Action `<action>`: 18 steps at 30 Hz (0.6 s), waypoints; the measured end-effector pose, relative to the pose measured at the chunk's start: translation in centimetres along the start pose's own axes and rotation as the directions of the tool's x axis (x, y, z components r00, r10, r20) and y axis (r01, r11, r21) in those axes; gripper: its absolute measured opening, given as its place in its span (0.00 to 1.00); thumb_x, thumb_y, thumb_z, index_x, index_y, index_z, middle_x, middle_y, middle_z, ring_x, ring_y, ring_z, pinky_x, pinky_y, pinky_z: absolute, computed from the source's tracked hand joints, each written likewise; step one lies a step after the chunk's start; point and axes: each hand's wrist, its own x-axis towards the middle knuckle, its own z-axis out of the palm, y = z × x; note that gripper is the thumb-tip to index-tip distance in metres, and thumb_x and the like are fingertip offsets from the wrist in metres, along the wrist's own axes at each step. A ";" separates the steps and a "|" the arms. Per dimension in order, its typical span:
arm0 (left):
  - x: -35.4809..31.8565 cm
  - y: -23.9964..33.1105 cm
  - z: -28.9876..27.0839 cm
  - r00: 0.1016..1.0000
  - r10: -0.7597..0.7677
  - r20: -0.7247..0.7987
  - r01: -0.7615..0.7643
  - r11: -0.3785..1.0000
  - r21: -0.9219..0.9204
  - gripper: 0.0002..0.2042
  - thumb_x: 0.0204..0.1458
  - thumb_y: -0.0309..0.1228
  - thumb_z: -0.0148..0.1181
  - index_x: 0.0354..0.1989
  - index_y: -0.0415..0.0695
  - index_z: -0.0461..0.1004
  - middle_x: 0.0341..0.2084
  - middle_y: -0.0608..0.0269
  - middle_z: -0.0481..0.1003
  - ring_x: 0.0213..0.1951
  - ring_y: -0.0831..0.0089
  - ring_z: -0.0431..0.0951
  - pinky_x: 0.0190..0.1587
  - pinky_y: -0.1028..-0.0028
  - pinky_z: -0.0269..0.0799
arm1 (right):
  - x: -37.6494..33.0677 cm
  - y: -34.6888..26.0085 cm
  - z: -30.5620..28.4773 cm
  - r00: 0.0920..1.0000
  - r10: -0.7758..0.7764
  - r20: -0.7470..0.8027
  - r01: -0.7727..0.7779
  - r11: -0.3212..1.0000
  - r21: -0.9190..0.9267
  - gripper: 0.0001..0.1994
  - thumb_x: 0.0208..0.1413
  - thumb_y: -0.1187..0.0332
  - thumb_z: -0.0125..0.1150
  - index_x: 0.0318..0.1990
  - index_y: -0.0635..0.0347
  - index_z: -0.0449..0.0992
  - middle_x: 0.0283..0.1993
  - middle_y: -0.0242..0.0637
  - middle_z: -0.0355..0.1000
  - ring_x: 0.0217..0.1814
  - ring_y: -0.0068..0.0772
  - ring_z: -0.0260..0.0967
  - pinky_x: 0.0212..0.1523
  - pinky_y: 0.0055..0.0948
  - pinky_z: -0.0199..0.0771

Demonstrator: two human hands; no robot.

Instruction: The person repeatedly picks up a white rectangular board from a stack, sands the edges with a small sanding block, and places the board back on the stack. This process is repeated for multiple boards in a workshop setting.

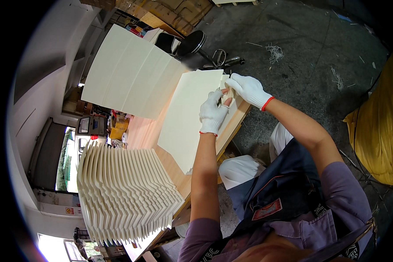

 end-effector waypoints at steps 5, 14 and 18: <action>0.0 -0.7 0.6 0.997 0.032 -0.074 -0.039 0.996 -0.085 0.14 0.54 0.34 0.60 0.49 0.58 0.77 0.35 0.61 0.76 0.36 0.62 0.79 0.41 0.68 0.73 | 0.0 -0.2 0.0 1.000 -0.009 -0.014 0.010 1.000 0.023 0.19 0.65 0.48 0.40 0.37 0.54 0.69 0.32 0.48 0.74 0.37 0.54 0.72 0.38 0.46 0.67; 0.0 -0.6 0.4 0.998 0.049 -0.038 -0.049 0.999 -0.014 0.14 0.53 0.35 0.63 0.49 0.56 0.77 0.36 0.60 0.76 0.38 0.63 0.78 0.42 0.69 0.73 | 0.0 0.2 0.3 1.000 0.012 -0.011 -0.012 1.000 0.016 0.19 0.65 0.48 0.41 0.38 0.54 0.69 0.29 0.48 0.72 0.36 0.54 0.71 0.37 0.46 0.66; 0.1 -0.6 0.5 1.000 0.006 -0.026 -0.007 0.999 -0.044 0.17 0.49 0.37 0.67 0.49 0.56 0.78 0.37 0.60 0.77 0.39 0.63 0.79 0.43 0.70 0.73 | 0.0 0.6 0.6 1.000 0.000 -0.027 0.001 1.000 0.026 0.19 0.65 0.48 0.41 0.38 0.54 0.69 0.29 0.48 0.72 0.36 0.54 0.71 0.37 0.46 0.66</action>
